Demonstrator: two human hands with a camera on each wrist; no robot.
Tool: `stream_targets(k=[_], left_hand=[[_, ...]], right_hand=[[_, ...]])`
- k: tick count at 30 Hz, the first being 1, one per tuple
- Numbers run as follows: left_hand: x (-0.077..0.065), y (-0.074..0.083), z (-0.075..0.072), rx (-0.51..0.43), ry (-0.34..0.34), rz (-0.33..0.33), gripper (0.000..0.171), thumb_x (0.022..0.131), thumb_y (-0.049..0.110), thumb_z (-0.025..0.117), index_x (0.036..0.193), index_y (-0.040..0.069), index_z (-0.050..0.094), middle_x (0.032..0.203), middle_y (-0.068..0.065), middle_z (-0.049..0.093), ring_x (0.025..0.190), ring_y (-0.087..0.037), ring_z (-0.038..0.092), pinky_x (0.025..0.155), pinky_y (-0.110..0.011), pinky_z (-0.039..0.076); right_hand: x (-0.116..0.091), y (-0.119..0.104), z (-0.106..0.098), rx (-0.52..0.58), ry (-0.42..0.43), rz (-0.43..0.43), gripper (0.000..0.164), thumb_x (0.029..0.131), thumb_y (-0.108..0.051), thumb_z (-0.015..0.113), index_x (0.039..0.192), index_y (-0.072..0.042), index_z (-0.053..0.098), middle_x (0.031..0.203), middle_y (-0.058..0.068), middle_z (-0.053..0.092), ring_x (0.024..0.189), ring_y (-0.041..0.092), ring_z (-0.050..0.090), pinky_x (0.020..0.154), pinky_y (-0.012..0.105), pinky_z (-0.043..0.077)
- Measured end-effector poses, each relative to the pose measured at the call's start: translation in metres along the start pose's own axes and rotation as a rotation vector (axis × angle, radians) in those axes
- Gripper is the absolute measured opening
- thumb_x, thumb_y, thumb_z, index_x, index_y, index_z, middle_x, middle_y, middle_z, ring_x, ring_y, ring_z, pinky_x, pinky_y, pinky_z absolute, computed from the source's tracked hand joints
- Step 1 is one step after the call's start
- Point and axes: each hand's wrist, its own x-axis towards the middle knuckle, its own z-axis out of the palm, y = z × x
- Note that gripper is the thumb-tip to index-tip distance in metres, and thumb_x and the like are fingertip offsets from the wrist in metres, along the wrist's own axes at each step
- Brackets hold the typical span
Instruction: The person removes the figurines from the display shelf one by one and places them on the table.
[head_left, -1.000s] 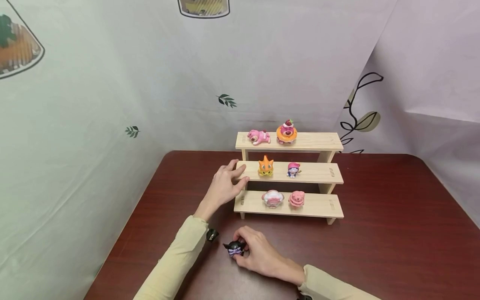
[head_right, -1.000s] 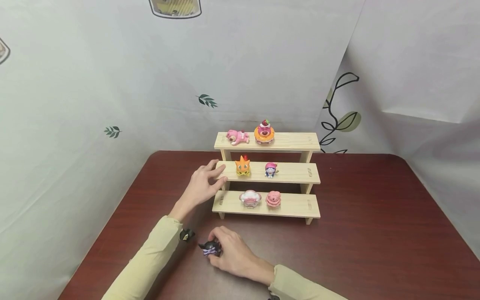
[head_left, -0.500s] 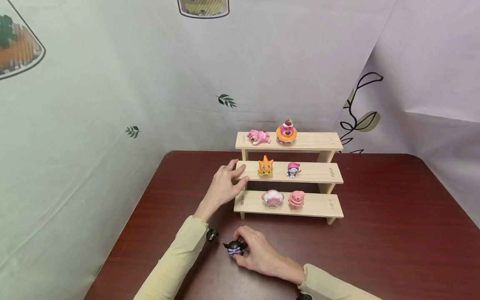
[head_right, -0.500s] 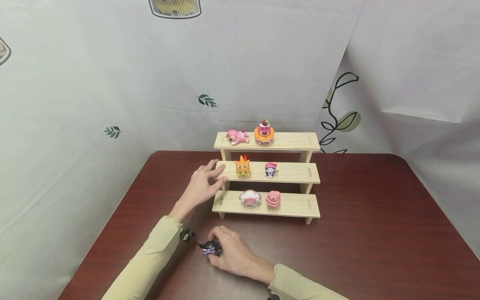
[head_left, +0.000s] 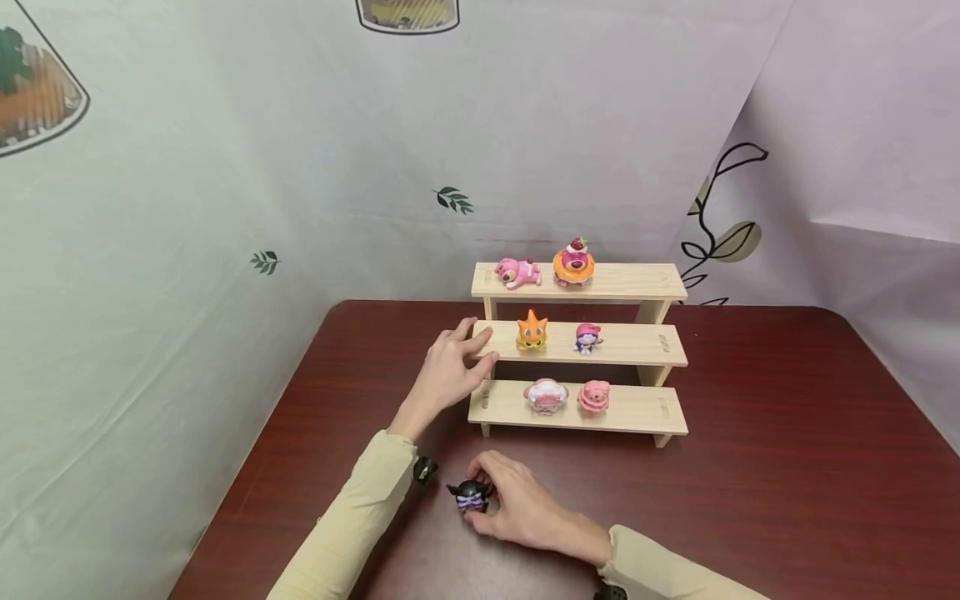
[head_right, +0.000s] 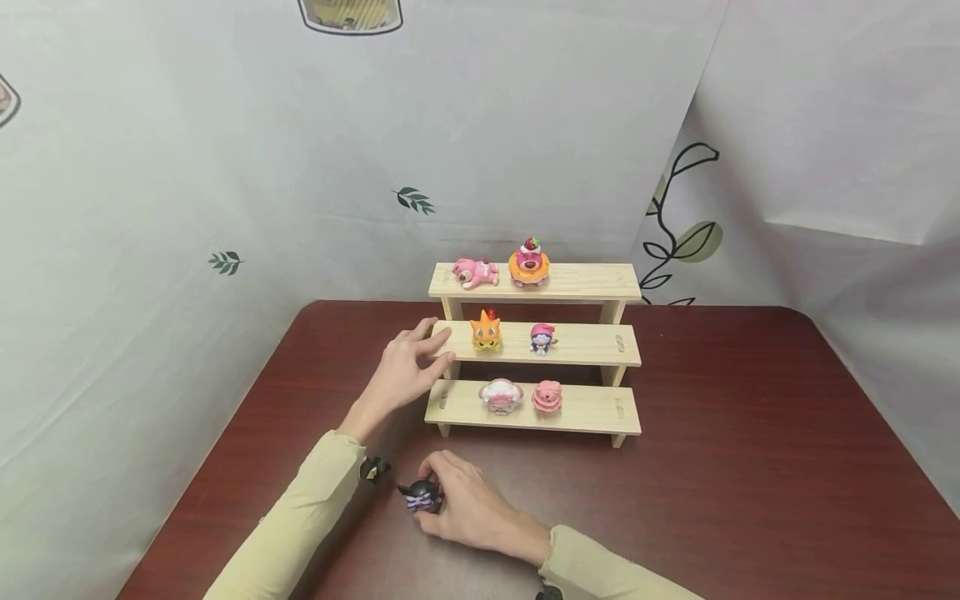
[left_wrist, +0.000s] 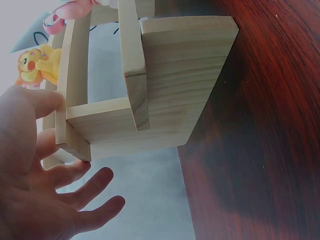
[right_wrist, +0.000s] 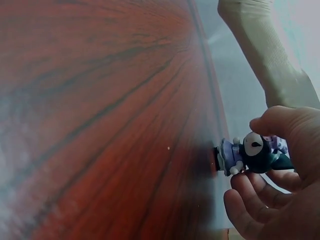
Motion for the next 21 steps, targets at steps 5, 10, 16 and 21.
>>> stream_targets(k=[5, 10, 16, 21], left_hand=[[0.000, 0.000, -0.001, -0.004, 0.006, 0.014, 0.044, 0.093, 0.028, 0.069, 0.129, 0.002, 0.068, 0.137, -0.025, 0.055, 0.111, -0.048, 0.057, 0.089, -0.059, 0.046], [0.001, 0.001, -0.001, -0.004, 0.010, 0.019, 0.044, 0.093, 0.028, 0.070, 0.129, 0.002, 0.068, 0.138, -0.025, 0.054, 0.112, -0.049, 0.057, 0.089, -0.060, 0.046], [0.002, 0.001, -0.002, 0.005, 0.006, 0.014, 0.044, 0.093, 0.028, 0.070, 0.129, 0.002, 0.068, 0.138, -0.025, 0.055, 0.112, -0.050, 0.057, 0.090, -0.060, 0.046], [0.001, 0.001, 0.000, 0.010, 0.002, 0.008, 0.045, 0.093, 0.029, 0.070, 0.129, 0.003, 0.068, 0.138, -0.025, 0.055, 0.111, -0.049, 0.057, 0.090, -0.059, 0.046]], right_hand=[[-0.004, -0.002, -0.007, -0.005, 0.002, 0.004, 0.047, 0.070, -0.012, 0.086, 0.107, -0.005, 0.058, 0.099, -0.001, 0.057, 0.088, 0.008, 0.058, 0.078, 0.024, 0.050], [-0.011, -0.009, -0.028, -0.066, 0.045, -0.033, 0.061, 0.068, -0.016, 0.090, 0.117, -0.005, 0.055, 0.110, 0.005, 0.054, 0.095, 0.019, 0.060, 0.084, 0.029, 0.050], [-0.011, -0.014, -0.065, -0.084, 0.122, -0.113, 0.056, 0.071, -0.007, 0.087, 0.117, -0.006, 0.056, 0.109, 0.001, 0.054, 0.094, 0.017, 0.060, 0.080, 0.032, 0.052], [-0.006, -0.014, -0.096, -0.023, 0.207, -0.121, 0.047, 0.074, 0.002, 0.082, 0.113, -0.004, 0.058, 0.102, 0.000, 0.060, 0.085, 0.018, 0.063, 0.071, 0.030, 0.053]])
